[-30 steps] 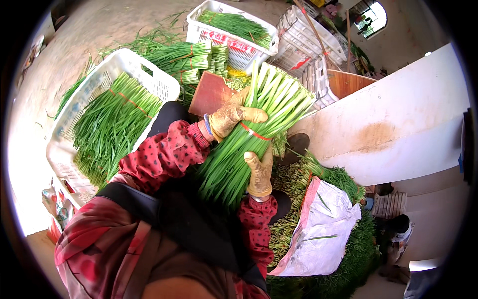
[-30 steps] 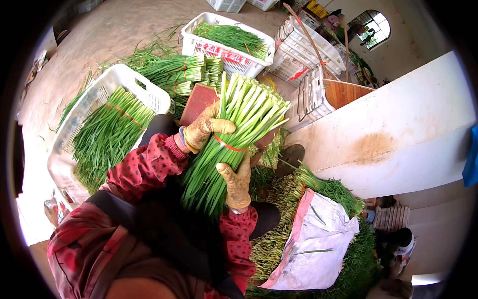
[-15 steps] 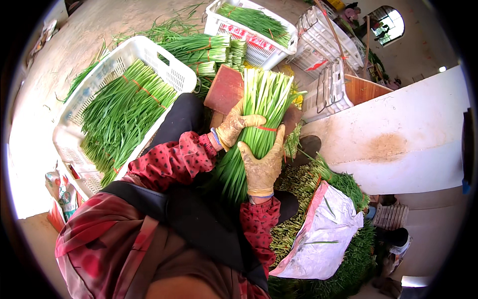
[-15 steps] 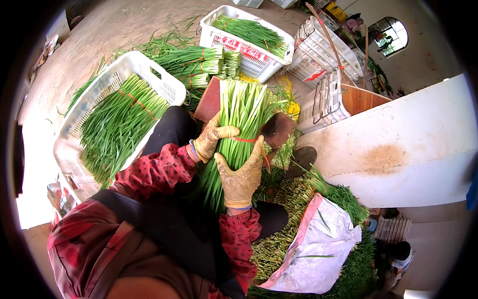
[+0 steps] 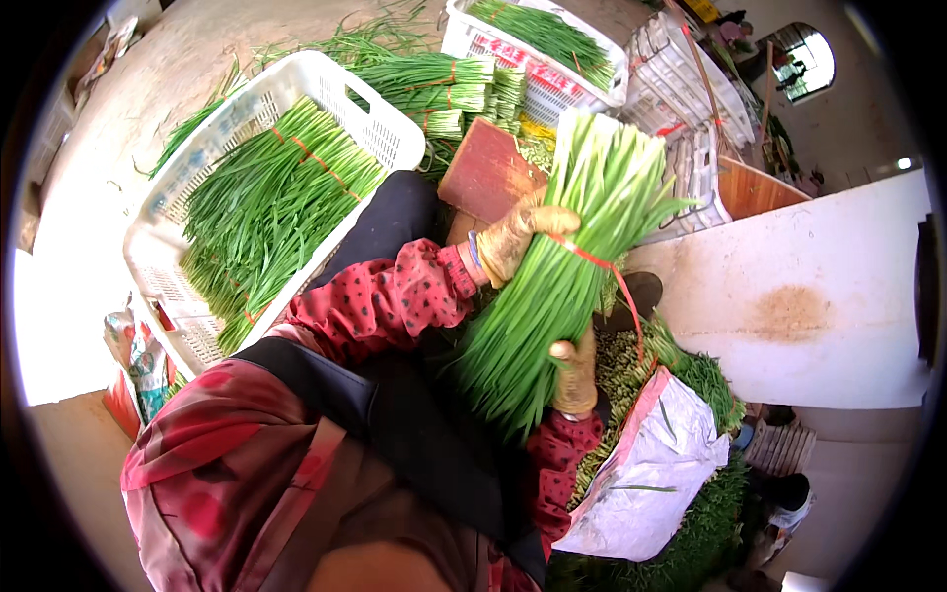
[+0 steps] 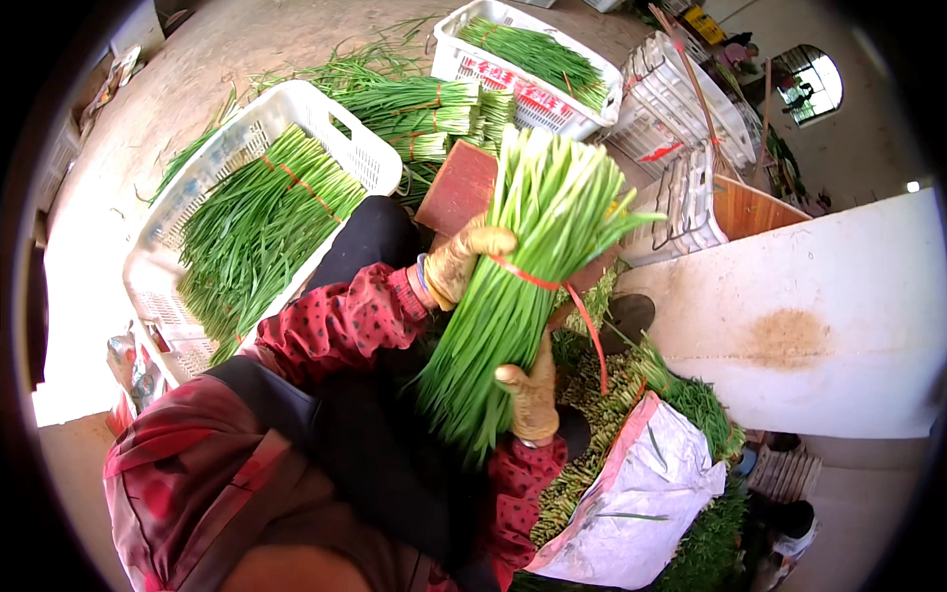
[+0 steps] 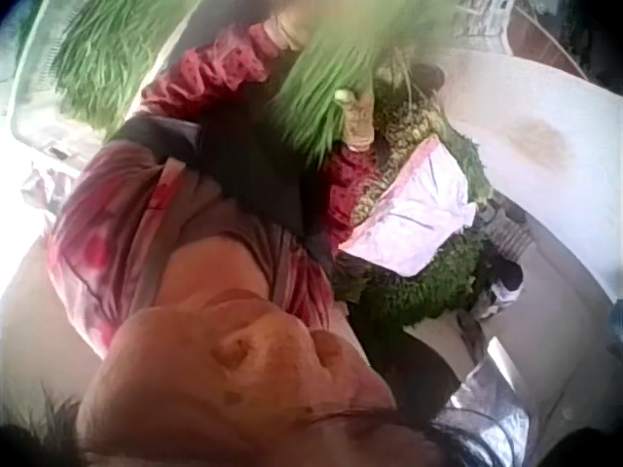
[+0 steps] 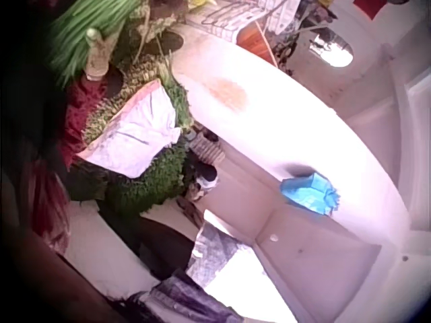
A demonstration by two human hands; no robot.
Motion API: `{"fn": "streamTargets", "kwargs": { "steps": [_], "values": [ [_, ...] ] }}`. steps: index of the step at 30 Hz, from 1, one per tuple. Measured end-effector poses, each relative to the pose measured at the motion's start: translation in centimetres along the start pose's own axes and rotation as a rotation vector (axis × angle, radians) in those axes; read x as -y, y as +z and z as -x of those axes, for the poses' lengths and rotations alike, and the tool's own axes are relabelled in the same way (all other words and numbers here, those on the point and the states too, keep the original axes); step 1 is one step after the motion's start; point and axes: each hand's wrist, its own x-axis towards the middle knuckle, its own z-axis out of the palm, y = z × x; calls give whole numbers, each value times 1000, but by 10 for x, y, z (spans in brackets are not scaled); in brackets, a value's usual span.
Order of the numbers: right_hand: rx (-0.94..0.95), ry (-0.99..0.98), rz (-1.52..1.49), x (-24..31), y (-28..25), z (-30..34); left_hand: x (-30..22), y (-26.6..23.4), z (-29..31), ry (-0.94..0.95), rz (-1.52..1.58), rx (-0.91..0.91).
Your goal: The person cleans and sorts bundles of chives by hand, trims their root ends with a cleaver on a wooden board, and places the bundles into a plastic crate.
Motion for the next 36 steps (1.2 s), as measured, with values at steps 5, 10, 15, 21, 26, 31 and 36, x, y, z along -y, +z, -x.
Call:
{"fn": "streamTargets", "kwargs": {
  "steps": [5,10,15,21,26,31,36],
  "values": [
    [198,36,364,-167,-17,86,-48,-39,-44,108,250,-120],
    [-191,295,-141,-121,4,86,-51,-109,-62,314,259,-384],
    [-142,448,-257,-109,14,79,11,-155,-69,243,249,-262],
    [-167,404,-250,-90,23,72,37,-157,-86,221,322,-397],
    [-612,-153,-21,27,-1,63,54,-156,-93,195,346,-439],
    [-763,-650,190,147,3,56,66,-151,-88,154,346,-455],
    [-569,-638,747,144,5,-9,78,-152,-82,135,350,-448]
  ]
}}
